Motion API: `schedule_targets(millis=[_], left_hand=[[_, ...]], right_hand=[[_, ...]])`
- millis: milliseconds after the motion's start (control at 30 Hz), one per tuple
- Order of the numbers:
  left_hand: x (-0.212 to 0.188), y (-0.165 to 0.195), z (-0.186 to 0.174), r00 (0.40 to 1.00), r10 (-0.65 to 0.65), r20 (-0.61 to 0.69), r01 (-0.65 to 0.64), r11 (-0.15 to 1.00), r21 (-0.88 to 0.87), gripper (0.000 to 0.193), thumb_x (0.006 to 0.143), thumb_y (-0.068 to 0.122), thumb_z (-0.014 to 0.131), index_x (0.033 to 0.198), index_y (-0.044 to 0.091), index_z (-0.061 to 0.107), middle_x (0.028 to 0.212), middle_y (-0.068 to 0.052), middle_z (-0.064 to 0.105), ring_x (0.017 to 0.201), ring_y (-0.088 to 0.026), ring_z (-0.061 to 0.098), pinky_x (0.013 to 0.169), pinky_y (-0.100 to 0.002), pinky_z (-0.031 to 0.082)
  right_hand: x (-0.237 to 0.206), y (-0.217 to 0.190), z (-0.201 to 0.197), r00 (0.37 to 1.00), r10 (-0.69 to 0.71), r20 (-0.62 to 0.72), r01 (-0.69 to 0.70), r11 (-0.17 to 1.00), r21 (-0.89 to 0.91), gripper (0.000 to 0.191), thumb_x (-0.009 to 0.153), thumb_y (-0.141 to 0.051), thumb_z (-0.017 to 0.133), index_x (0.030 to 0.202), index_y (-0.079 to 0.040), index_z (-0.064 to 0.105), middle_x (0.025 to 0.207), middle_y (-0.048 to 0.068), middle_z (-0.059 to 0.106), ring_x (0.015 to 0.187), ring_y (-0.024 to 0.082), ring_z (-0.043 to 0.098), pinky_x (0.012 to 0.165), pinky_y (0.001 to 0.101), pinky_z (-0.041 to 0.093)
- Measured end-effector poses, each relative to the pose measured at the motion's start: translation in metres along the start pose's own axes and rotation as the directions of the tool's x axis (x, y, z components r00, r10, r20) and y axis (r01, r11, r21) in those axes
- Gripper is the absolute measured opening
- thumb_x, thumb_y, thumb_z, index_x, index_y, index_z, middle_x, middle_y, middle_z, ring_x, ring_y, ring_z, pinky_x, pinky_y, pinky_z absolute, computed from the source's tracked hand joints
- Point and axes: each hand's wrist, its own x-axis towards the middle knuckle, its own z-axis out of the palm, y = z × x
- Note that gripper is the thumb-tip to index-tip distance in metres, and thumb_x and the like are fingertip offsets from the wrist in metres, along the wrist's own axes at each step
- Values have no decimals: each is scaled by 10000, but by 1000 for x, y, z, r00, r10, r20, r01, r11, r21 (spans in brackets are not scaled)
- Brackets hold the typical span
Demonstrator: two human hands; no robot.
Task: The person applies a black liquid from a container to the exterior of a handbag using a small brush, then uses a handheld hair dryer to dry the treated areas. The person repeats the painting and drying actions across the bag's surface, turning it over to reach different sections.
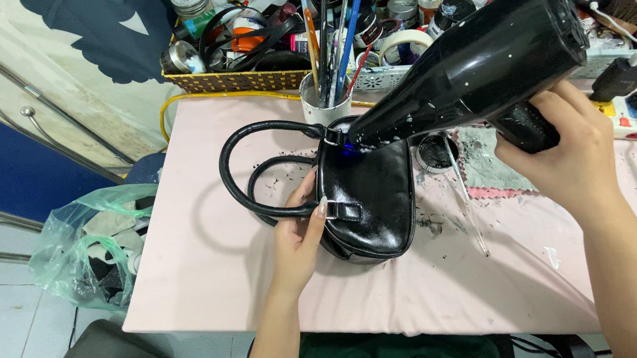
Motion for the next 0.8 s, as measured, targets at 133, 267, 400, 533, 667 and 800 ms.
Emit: schedule_targets(millis=[133,267,400,533,667,800], left_hand=[[1,0,0,1000,-1,-5,1,1000,17,504,1048,92,565,1516,-56,446,1459,-127,581,1319,-163,554,1135,-319,424],[0,-3,-1,999,-15,-30,16,999,36,477,1038,109,589,1482,-32,488,1421,-110,604,1261,-143,579,1093,-302,446],[-2,-7,-4,998,-57,-34,58,997,44,433,1045,117,640,1449,-25,575,1242,-96,647,1096,-118,591,996,-278,480],[-1,-6,-7,998,-69,-7,69,997,34,444,996,87,689,1413,-18,578,1254,-72,627,1071,-112,612,964,-273,503],[2,5,-13,998,-53,46,47,991,121,458,941,65,717,1374,-5,582,1393,-82,571,1124,-138,630,978,-297,530],[7,25,-18,994,-95,61,74,956,284,428,923,93,729,1336,35,633,1433,-118,590,1140,-160,656,962,-313,562]], right_hand=[[0,0,-4,1000,3,5,-3,1000,-30,337,811,-30,806,1119,19,677,1129,139,667,1002,296,670,874,351,531],[-3,2,-13,999,28,40,-25,997,-80,356,767,-15,806,1100,20,684,1101,139,668,983,307,666,858,365,526],[-8,0,-14,997,56,47,-54,998,-45,332,784,-30,813,1078,20,668,1062,132,653,949,295,667,833,352,528],[-11,-2,-10,1000,-3,-14,2,999,-37,395,733,2,785,1112,37,682,1143,177,671,973,339,679,837,389,533],[-19,5,-3,996,82,-42,-83,996,-21,319,832,-47,829,1099,24,668,1062,152,689,961,285,695,852,355,537],[-38,23,-7,974,211,-82,-210,977,21,319,889,-57,817,1134,66,655,945,161,705,804,215,700,753,320,555]])
